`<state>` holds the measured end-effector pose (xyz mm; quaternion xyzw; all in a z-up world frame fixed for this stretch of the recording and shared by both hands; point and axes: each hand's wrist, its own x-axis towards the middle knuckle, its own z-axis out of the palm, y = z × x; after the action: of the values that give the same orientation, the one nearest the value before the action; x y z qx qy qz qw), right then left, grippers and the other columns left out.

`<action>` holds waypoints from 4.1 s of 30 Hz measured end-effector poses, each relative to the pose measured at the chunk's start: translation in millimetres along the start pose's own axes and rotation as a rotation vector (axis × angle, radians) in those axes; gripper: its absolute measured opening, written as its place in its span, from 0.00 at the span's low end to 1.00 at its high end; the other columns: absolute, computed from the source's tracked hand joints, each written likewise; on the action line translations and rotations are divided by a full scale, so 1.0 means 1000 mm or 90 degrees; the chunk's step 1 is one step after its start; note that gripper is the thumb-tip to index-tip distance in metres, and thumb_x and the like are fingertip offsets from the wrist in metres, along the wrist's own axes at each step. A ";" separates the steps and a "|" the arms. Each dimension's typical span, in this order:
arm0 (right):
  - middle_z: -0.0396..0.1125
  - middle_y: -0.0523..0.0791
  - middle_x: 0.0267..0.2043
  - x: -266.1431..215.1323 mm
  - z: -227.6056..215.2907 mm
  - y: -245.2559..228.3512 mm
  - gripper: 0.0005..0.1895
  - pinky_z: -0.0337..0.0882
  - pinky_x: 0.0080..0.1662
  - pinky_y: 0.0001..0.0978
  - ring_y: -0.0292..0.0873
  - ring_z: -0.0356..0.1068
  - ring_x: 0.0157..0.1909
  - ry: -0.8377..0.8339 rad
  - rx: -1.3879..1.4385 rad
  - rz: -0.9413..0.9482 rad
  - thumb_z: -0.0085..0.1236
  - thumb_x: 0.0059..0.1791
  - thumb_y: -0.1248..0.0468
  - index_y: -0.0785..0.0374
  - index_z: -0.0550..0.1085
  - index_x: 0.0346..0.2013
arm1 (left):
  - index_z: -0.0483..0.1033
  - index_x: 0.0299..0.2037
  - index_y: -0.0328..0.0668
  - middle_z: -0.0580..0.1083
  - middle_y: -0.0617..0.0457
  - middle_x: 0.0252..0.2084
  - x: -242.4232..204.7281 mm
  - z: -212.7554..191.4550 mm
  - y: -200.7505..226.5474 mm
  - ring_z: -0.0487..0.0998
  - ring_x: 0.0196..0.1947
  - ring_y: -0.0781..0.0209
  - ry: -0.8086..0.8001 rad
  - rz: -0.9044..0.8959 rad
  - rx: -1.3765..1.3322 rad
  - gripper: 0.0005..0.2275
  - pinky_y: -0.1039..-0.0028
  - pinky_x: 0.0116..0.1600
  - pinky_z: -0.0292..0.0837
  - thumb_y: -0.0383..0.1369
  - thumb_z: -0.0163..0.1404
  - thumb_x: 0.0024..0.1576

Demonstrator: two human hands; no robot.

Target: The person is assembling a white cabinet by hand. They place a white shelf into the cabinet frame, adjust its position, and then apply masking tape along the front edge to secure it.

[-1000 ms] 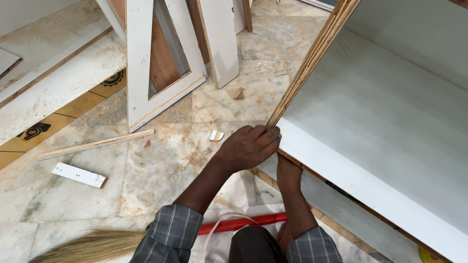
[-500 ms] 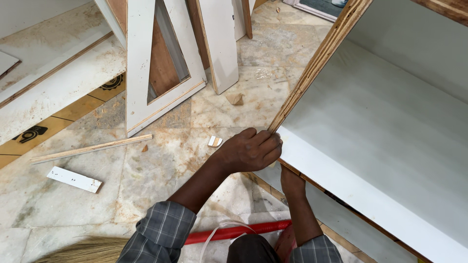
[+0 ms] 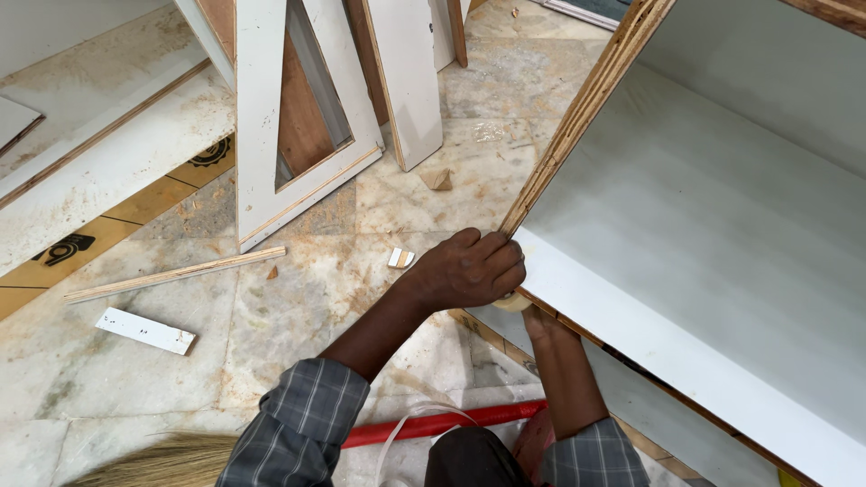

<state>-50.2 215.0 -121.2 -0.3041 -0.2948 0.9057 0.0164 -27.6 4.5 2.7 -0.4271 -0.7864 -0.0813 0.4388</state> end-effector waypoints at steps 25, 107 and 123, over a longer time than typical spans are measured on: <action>0.71 0.53 0.39 -0.148 -0.094 -0.040 0.22 0.77 0.35 0.37 0.42 0.72 0.31 -0.091 -0.393 0.072 0.49 0.53 0.66 0.64 0.63 0.62 | 0.72 0.54 0.32 0.77 0.41 0.49 -0.013 0.011 0.117 0.79 0.50 0.52 0.437 -1.124 -1.130 0.25 0.63 0.57 0.75 0.50 0.51 0.60; 0.76 0.54 0.38 -0.246 -0.014 -0.034 0.37 0.78 0.41 0.32 0.45 0.80 0.37 -0.286 -0.537 -0.142 0.47 0.56 0.56 0.65 0.45 0.75 | 0.77 0.30 0.42 0.75 0.54 0.39 0.065 -0.071 0.094 0.75 0.47 0.53 -0.152 -0.559 -0.347 0.02 0.61 0.49 0.72 0.28 0.57 0.53; 0.75 0.57 0.37 -0.224 0.027 -0.015 0.11 0.80 0.37 0.38 0.49 0.79 0.34 -0.171 -0.370 -0.056 0.48 0.55 0.61 0.63 0.62 0.49 | 0.78 0.34 0.49 0.77 0.57 0.38 0.089 -0.028 0.038 0.80 0.37 0.54 -0.288 -0.459 -0.340 0.02 0.61 0.38 0.73 0.33 0.57 0.56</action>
<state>115.3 166.7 25.4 -0.1606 -0.5537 0.8139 -0.0713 -4.8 67.9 77.8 -0.2328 -0.9111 -0.3314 0.0771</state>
